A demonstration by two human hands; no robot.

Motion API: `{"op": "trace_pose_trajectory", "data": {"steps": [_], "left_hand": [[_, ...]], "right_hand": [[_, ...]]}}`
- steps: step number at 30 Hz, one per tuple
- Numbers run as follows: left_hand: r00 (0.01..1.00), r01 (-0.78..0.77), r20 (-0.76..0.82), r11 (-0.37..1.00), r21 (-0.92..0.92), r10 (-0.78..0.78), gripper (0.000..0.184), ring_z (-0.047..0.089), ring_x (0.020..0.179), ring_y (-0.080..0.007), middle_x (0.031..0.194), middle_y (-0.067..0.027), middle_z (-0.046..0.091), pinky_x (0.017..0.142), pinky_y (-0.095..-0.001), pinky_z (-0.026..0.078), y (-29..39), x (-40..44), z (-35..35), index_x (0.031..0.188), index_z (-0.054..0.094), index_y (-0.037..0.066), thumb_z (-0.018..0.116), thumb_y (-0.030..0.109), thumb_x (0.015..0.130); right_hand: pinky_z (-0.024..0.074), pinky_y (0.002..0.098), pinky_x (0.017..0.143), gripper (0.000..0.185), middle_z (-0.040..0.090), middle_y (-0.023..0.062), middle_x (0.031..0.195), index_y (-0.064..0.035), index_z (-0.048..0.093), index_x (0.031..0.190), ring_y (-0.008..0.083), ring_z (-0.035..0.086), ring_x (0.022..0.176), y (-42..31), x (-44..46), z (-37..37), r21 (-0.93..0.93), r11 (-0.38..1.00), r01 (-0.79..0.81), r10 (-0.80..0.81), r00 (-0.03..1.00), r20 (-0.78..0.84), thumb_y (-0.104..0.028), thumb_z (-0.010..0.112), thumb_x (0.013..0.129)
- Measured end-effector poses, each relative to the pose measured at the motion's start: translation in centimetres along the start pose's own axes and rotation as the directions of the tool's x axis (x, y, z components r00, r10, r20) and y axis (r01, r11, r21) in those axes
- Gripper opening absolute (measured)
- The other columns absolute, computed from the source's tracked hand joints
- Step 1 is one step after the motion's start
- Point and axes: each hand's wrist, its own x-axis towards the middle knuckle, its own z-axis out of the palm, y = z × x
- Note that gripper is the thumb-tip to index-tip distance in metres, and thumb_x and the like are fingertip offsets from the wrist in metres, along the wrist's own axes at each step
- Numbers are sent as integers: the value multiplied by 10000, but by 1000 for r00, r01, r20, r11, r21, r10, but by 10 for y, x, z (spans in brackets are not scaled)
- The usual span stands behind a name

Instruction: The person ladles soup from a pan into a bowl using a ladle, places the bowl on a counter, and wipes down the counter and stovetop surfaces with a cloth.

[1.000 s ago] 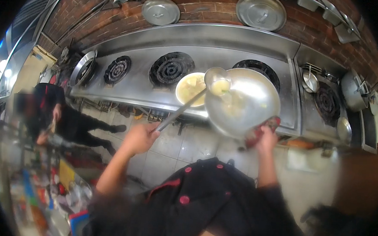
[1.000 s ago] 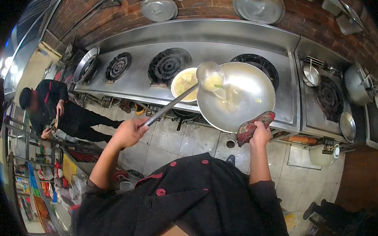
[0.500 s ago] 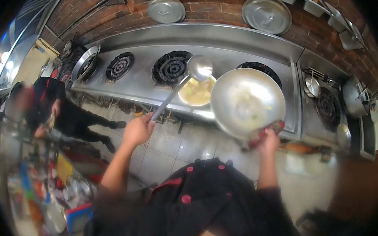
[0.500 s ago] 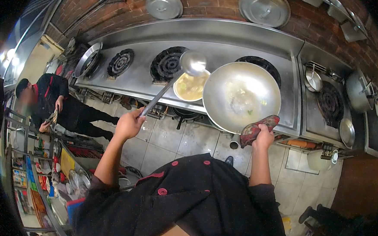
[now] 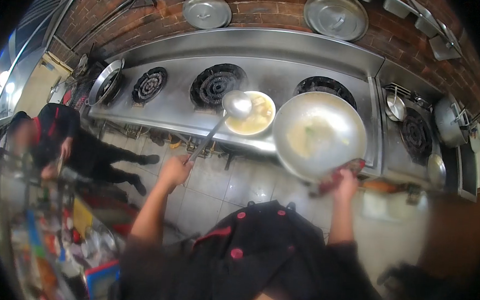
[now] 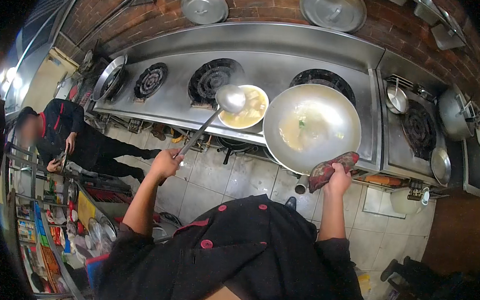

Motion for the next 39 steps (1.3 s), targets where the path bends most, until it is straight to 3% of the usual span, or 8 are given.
{"op": "trace_pose_trajectory", "data": {"steps": [6, 18, 21, 23, 24, 26, 27, 39], "left_hand": [[1000, -14, -1, 1000, -26, 14, 398, 620, 1005, -377, 1043, -229, 654, 879, -403, 476, -3, 6, 1, 1178, 618, 17, 586, 271, 874], [999, 31, 24, 999, 7, -31, 372, 615, 994, -383, 1021, -228, 651, 866, -401, 471, 11, 5, -8, 1189, 619, 52, 596, 255, 878], [999, -21, 34, 999, 38, 19, 397, 656, 890, -328, 927, -206, 676, 771, -380, 504, 11, 5, -11, 1220, 604, 51, 600, 257, 881], [984, 141, 137, 973, -183, -117, 413, 646, 701, -220, 783, -138, 657, 622, -331, 508, 25, -6, -24, 1253, 587, 55, 593, 262, 895], [984, 139, 139, 974, -181, -114, 413, 646, 701, -220, 783, -138, 657, 622, -331, 508, 24, -5, -26, 1253, 587, 55, 593, 262, 895], [976, 134, 195, 974, -186, -97, 416, 564, 555, -129, 693, -61, 596, 511, -275, 467, 14, -2, -36, 1272, 575, 54, 576, 263, 912], [977, 131, 198, 954, -271, -78, 415, 549, 501, -135, 683, -47, 595, 503, -269, 462, 13, -6, -43, 1280, 568, 55, 566, 259, 918], [958, 9, 274, 948, -318, 83, 377, 496, 514, -85, 658, 0, 540, 473, -245, 423, 60, -48, -78, 1272, 569, 31, 575, 191, 930]], "right_hand": [[515, 331, 719, 221, 619, 62, 885, 3, 571, 934, 200, 621, 778, 2, 2, -8, -29, 999, -43, 43, 999, -18, 39, 594, 717], [519, 334, 724, 247, 627, 73, 903, 10, 568, 948, 212, 629, 789, -3, -2, -7, -34, 998, -47, 46, 999, -24, 33, 609, 706], [519, 334, 719, 234, 629, 72, 898, 7, 573, 937, 211, 628, 780, -3, -3, -7, -30, 999, -30, 30, 1000, -6, 32, 609, 707], [519, 334, 717, 228, 630, 71, 895, 7, 576, 933, 208, 628, 778, -5, -6, -3, -46, 999, -25, 24, 999, -22, 31, 609, 709], [519, 333, 715, 222, 630, 70, 891, 7, 579, 930, 206, 628, 775, -6, -8, -3, -62, 998, -21, 18, 999, -38, 30, 610, 711], [519, 333, 715, 225, 631, 70, 893, 8, 581, 932, 204, 628, 776, -2, -5, -6, -36, 999, -39, 39, 999, -14, 30, 611, 710], [519, 332, 715, 227, 631, 70, 894, 10, 584, 934, 203, 628, 776, -1, -6, -6, -11, 998, -61, 61, 998, 11, 31, 613, 709], [521, 338, 717, 252, 623, 81, 914, 21, 565, 961, 214, 626, 783, 5, -4, 11, -24, 997, -70, 70, 997, 13, 43, 604, 713]]}}
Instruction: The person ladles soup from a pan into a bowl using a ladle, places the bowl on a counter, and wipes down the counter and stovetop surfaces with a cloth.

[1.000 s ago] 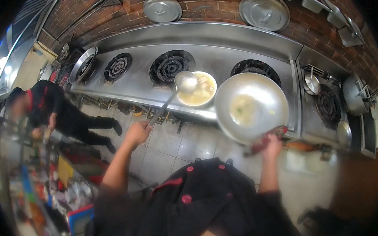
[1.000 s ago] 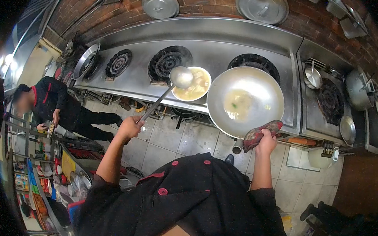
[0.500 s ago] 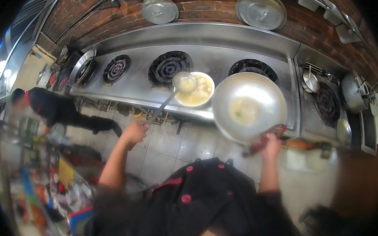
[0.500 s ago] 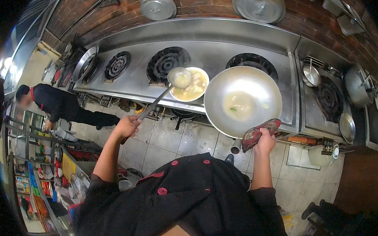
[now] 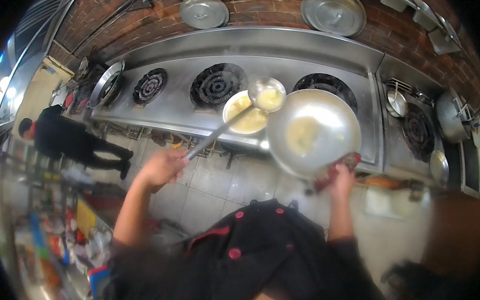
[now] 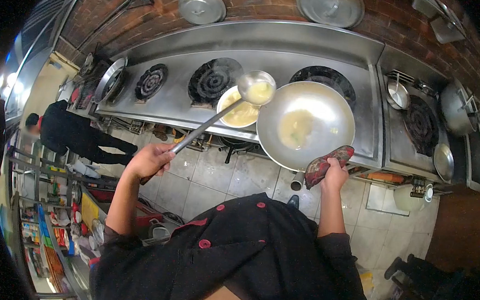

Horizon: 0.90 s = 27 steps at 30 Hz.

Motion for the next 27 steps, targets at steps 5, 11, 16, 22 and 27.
{"op": "trace_pose_trajectory", "data": {"steps": [5, 11, 16, 22, 27], "left_hand": [[991, -133, -2, 987, 92, 134, 373, 456, 565, -47, 652, 47, 461, 459, -213, 405, -1, 11, 39, 1303, 558, 72, 579, 168, 943], [888, -259, -182, 788, 559, 421, 356, 639, 781, -365, 905, -202, 656, 700, -429, 507, 20, -4, 58, 1204, 636, 155, 646, 240, 858], [869, -191, -260, 769, 610, 422, 380, 641, 814, -355, 911, -185, 670, 726, -447, 506, 23, -14, 48, 1225, 624, 172, 645, 269, 857], [875, -47, -376, 826, 562, 306, 384, 638, 868, -368, 911, -184, 670, 755, -445, 511, -10, 19, 33, 1229, 618, 173, 636, 270, 858], [914, 90, -370, 810, 580, 164, 397, 631, 945, -365, 995, -179, 669, 817, -456, 504, -40, 43, 31, 1247, 599, 161, 615, 272, 866]], "right_hand": [[525, 350, 710, 244, 616, 85, 901, 22, 546, 946, 221, 627, 772, -5, 1, 10, 10, 1000, -1, 1, 1000, -27, 37, 607, 710], [528, 359, 707, 243, 617, 91, 895, 20, 543, 937, 223, 629, 768, -4, 8, 7, 17, 1000, 5, -5, 1000, -14, 29, 616, 705], [527, 360, 714, 258, 620, 89, 898, 21, 547, 948, 224, 630, 772, -4, 11, 6, 17, 1000, 7, -7, 1000, -14, 27, 619, 701], [525, 354, 723, 249, 626, 79, 908, 10, 563, 954, 217, 630, 780, -5, 16, -2, 1, 1000, 20, -20, 999, -30, 35, 607, 710], [530, 359, 716, 242, 622, 78, 893, 6, 564, 952, 223, 629, 774, -4, 18, -10, 55, 998, 11, -10, 1000, -11, 39, 597, 715]]}}
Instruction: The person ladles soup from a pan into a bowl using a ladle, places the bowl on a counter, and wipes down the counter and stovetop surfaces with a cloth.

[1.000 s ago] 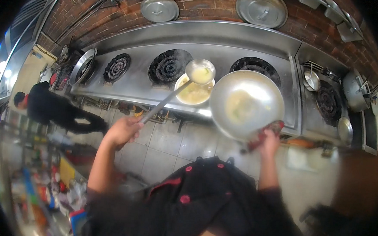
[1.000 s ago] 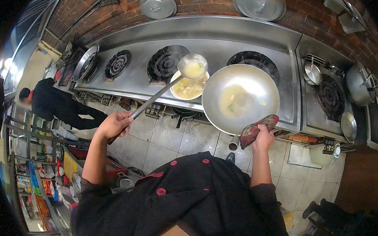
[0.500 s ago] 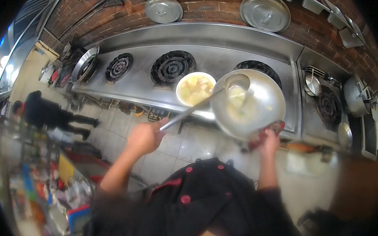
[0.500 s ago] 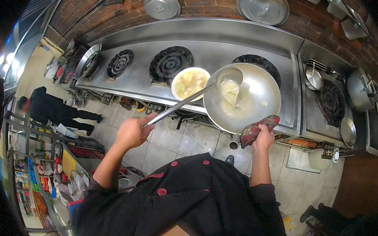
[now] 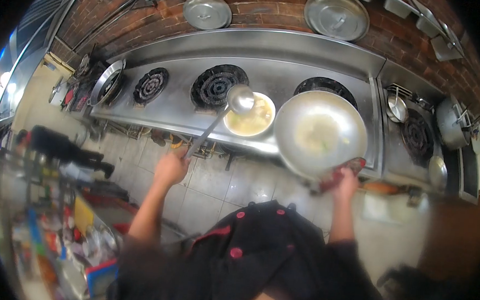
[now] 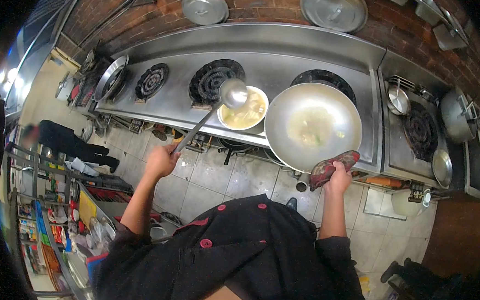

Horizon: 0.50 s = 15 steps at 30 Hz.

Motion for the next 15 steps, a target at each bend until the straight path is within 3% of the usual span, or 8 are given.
{"op": "trace_pose_trajectory", "data": {"steps": [2, 5, 15], "left_hand": [[997, 66, 49, 998, -23, -65, 399, 625, 961, -380, 1062, -206, 647, 836, -436, 500, -7, 3, 9, 1215, 621, 102, 634, 272, 854], [999, 32, 27, 999, -17, -32, 408, 620, 979, -380, 1072, -200, 649, 853, -431, 496, -13, 3, 17, 1217, 617, 88, 631, 279, 857], [997, 35, 76, 999, -40, -32, 412, 611, 1019, -357, 1076, -199, 649, 881, -429, 481, -26, 12, 30, 1251, 592, 98, 591, 268, 876]], "right_hand": [[531, 361, 713, 236, 621, 75, 886, 4, 561, 946, 224, 629, 770, -6, -6, 2, 8, 1000, -3, 3, 1000, -18, 38, 596, 716], [533, 365, 710, 226, 618, 73, 877, 1, 555, 939, 226, 629, 765, -7, -5, -1, 7, 1000, -17, 17, 999, -27, 36, 593, 719], [528, 357, 718, 250, 623, 71, 895, -1, 562, 951, 220, 629, 786, -6, -2, -7, -39, 999, -6, 4, 999, -47, 43, 600, 708]]}}
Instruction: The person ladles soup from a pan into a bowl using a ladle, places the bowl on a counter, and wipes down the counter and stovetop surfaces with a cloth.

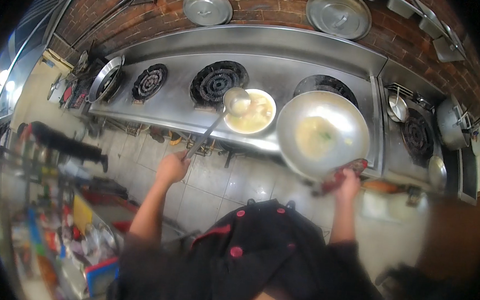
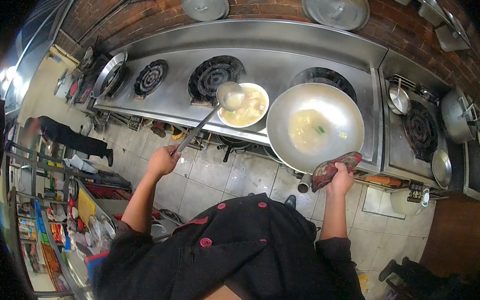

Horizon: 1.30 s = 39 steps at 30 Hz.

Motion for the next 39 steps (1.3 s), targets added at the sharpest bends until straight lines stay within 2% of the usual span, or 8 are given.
{"op": "trace_pose_trajectory", "data": {"steps": [6, 8, 19, 29, 31, 33, 34, 39], "left_hand": [[998, 22, 56, 992, -128, -15, 433, 661, 872, -324, 937, -202, 677, 770, -391, 520, -2, 5, -3, 1255, 583, 52, 604, 257, 874], [974, 174, 212, 868, -464, -82, 426, 536, 482, -125, 644, -56, 594, 486, -273, 472, -1, 3, -13, 1252, 577, 3, 617, 237, 898], [937, 163, 349, 864, -476, 16, 394, 496, 495, -97, 658, -16, 549, 466, -252, 429, 26, -29, -79, 1286, 568, 49, 576, 204, 924], [928, 16, 316, 830, -558, 194, 374, 472, 574, -50, 657, 34, 503, 451, -222, 412, 69, -42, -57, 1297, 566, 61, 584, 160, 937], [936, -2, 299, 853, -522, 185, 385, 530, 604, -110, 688, -23, 584, 517, -276, 471, 79, -45, -50, 1286, 581, 87, 611, 182, 914], [923, -367, 43, 910, -195, 381, 388, 620, 671, -225, 810, -126, 671, 633, -337, 508, 85, -45, -40, 1255, 606, 121, 641, 217, 881], [947, -312, 28, 936, -166, 321, 390, 656, 785, -314, 921, -179, 670, 731, -370, 506, 92, -49, -40, 1226, 624, 150, 668, 241, 850], [947, -315, -85, 947, -61, 309, 379, 658, 794, -323, 871, -160, 678, 717, -380, 509, 102, -63, -45, 1213, 639, 180, 680, 244, 842]], "right_hand": [[520, 347, 739, 272, 631, 74, 918, 3, 569, 975, 217, 628, 800, 1, -1, -2, -3, 1000, 6, -6, 999, 42, 41, 606, 709], [521, 347, 739, 269, 632, 75, 918, 4, 570, 973, 217, 628, 799, 0, -2, -1, -21, 1000, 11, -11, 1000, 26, 39, 608, 709], [526, 341, 738, 259, 634, 76, 912, 9, 572, 958, 212, 634, 800, -3, -15, 8, -44, 999, 0, 1, 1000, 25, 33, 616, 704], [532, 348, 718, 276, 630, 80, 913, 11, 570, 964, 216, 635, 783, 0, -10, 9, -20, 1000, -7, 7, 1000, 9, 34, 618, 693], [533, 349, 719, 280, 629, 82, 912, 14, 568, 967, 218, 635, 781, 4, -4, 6, 6, 1000, -4, 4, 1000, 31, 32, 619, 692], [531, 352, 722, 285, 626, 85, 910, 18, 566, 974, 222, 633, 787, 4, 0, 3, -21, 1000, -2, 2, 1000, 19, 29, 618, 695], [531, 352, 722, 285, 626, 85, 910, 18, 566, 974, 222, 633, 787, 4, 1, 2, -21, 1000, -1, 2, 1000, 20, 29, 618, 695], [530, 356, 719, 296, 624, 90, 912, 22, 562, 987, 227, 633, 792, -4, -1, -1, 1, 999, -40, 40, 999, 18, 30, 616, 696]]}}
